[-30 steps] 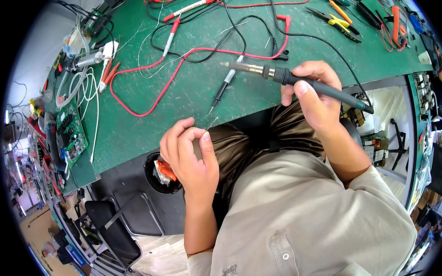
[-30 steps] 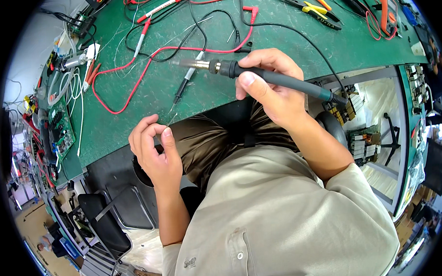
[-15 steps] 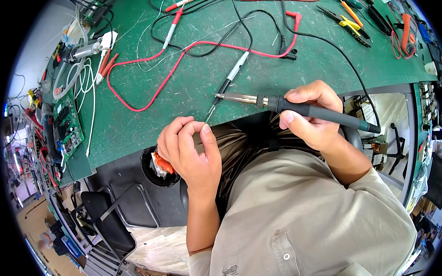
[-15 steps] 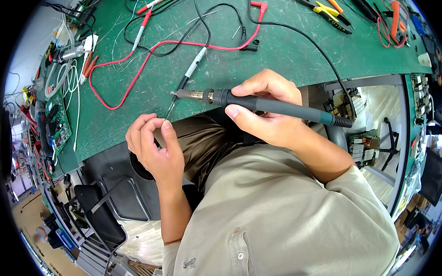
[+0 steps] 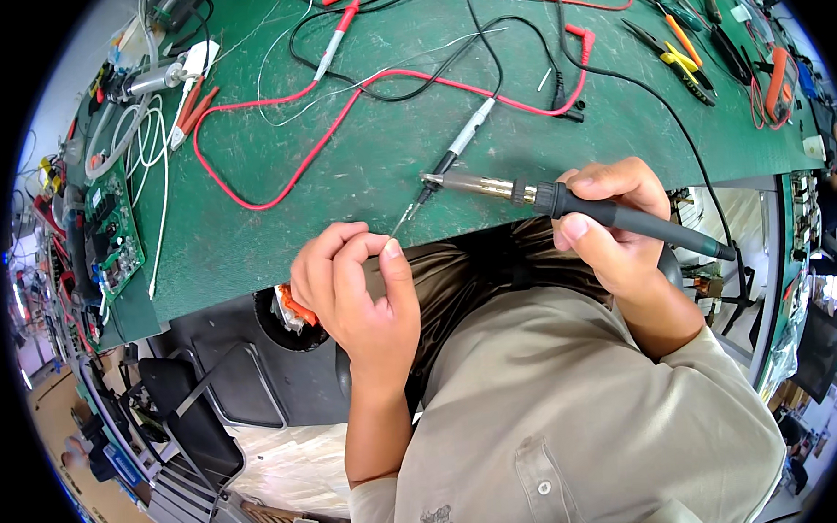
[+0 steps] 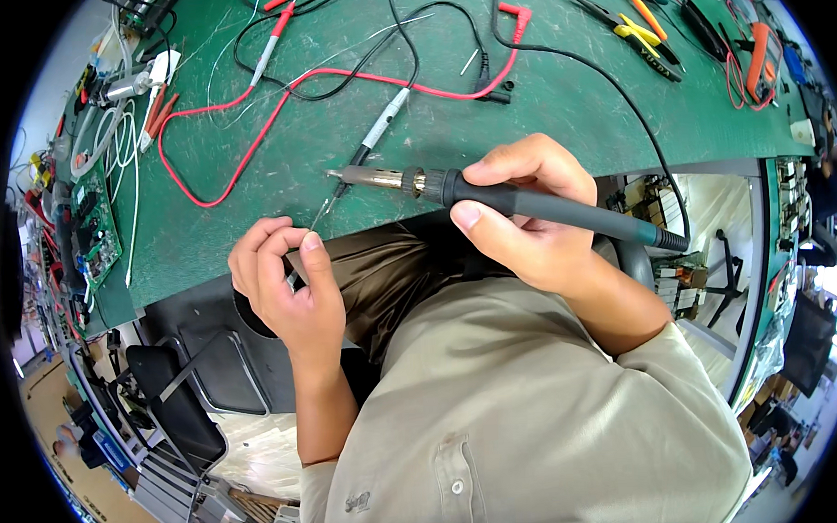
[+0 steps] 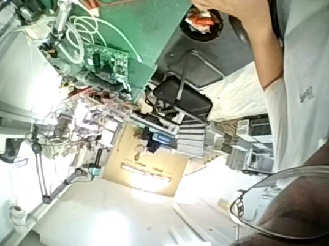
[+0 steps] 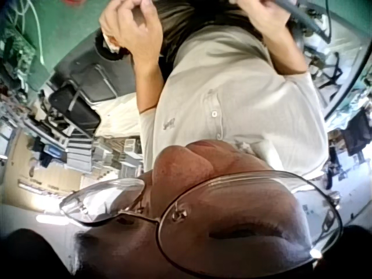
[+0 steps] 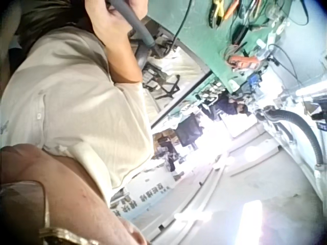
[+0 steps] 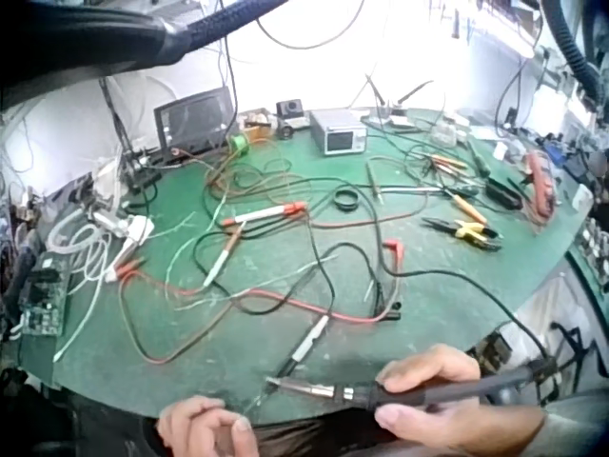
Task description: The person sits at a repair bench, picks up a wire, and uses a soldering iron to apply solder to the wire's tip while holding a component.
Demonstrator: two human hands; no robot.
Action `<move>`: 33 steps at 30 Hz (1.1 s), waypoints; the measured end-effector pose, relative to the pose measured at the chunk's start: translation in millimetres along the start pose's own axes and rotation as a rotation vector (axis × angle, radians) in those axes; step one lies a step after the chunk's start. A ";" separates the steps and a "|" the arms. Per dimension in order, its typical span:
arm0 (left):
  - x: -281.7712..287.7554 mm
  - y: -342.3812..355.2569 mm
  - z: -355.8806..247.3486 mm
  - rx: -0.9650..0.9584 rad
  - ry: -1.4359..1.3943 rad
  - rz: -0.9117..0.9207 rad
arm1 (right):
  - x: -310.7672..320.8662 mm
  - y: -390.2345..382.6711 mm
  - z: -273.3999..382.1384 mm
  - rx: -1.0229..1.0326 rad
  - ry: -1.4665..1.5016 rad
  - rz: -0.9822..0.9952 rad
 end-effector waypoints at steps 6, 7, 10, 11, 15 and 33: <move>-0.8 1.0 0.5 0.011 0.000 0.009 | 0.6 6.2 4.6 -0.053 -0.027 0.052; -0.7 0.2 1.2 0.019 0.000 0.013 | -0.3 8.3 6.0 -0.048 -0.015 0.051; -0.6 -0.2 0.8 0.031 -0.002 0.041 | -0.8 13.1 9.4 -0.026 0.003 0.057; -0.3 0.1 0.8 0.033 -0.002 0.053 | -0.5 13.1 9.1 -0.036 0.012 0.058; -0.4 1.5 1.2 0.026 0.006 0.054 | -3.3 13.5 13.0 -0.093 0.009 0.060; -2.0 2.4 6.0 0.018 -0.003 0.019 | -13.7 22.1 30.6 -0.118 -0.192 0.247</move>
Point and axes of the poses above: each hand's wrist, its own y-axis towards the middle knuckle, its own x-axis out of the back of the hand, z = x × y, the point moved 4 cm from there along y, towards the middle knuckle, and after that the axes turned 13 degrees about z, right-handed, at the moved point
